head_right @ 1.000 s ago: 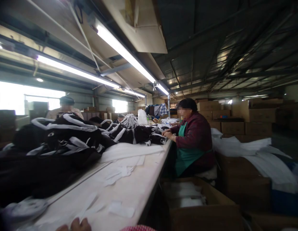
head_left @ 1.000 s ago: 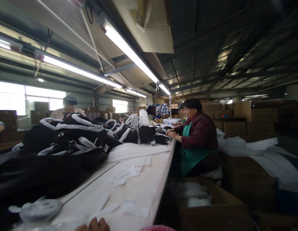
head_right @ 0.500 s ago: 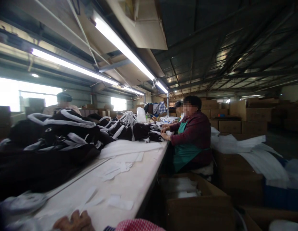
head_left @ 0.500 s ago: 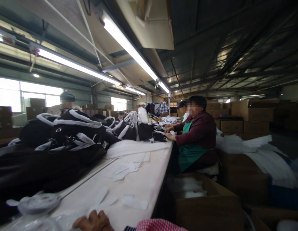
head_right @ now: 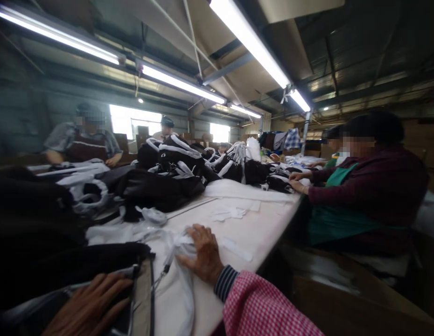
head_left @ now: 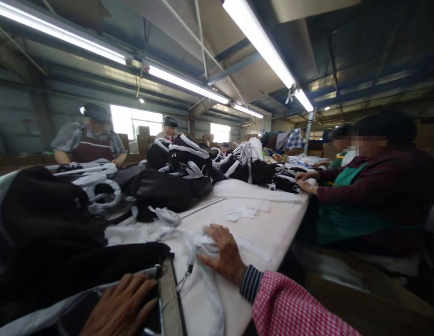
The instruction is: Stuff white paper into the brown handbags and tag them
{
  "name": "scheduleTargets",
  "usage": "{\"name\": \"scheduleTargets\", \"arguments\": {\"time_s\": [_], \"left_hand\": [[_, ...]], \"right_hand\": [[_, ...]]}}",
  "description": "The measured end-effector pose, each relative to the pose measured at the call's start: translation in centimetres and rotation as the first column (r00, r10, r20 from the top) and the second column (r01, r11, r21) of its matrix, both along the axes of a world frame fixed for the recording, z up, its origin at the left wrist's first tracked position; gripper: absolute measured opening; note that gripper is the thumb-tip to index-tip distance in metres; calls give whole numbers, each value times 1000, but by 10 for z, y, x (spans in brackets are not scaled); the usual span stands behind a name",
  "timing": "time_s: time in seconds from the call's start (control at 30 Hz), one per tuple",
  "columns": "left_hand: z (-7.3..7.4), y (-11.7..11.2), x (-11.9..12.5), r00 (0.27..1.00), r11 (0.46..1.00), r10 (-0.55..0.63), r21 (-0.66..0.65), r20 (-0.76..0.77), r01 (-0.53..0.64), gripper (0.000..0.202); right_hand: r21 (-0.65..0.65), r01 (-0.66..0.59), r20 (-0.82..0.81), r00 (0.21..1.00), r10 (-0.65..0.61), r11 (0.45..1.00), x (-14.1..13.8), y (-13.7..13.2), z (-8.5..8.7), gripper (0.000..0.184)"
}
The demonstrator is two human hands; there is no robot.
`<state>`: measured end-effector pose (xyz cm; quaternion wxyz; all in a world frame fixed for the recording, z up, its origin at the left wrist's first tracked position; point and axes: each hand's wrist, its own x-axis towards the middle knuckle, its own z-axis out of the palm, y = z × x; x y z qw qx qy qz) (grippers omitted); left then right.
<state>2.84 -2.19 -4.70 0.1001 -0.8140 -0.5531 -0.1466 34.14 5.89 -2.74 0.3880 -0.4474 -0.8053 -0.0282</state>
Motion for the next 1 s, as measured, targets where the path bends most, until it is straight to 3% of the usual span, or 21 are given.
{"name": "scheduleTargets", "arguments": {"time_s": [0.13,0.27,0.5,0.6,0.7,0.8,0.9,1.0], "left_hand": [[25,-12,15,993,994,-104,-2,58,105,32],[28,-14,21,996,998,-48,-44,71,51,32],[31,-10,29,996,973,35,-226,-80,-52,42],[32,-11,26,998,975,21,-219,-61,-34,41],[27,-11,21,999,990,-35,-134,23,38,37],[23,-11,20,997,995,-47,-87,67,53,36],[28,-11,24,999,994,-19,-107,34,23,38],[34,-12,29,999,988,6,-156,-34,-11,43]], "right_hand": [[-5,-15,-19,1000,15,1000,16,-3,18,54],[-47,-27,5,1000,27,999,23,-21,28,49],[-364,-29,272,953,136,931,0,-54,17,77],[-471,-132,144,964,223,872,13,-45,27,75],[-359,-182,5,980,197,916,51,-30,35,58],[-239,12,91,996,10,971,96,-15,30,35],[-196,220,276,948,-161,956,126,-8,16,25],[-204,275,324,924,-200,939,131,-5,1,12]]}}
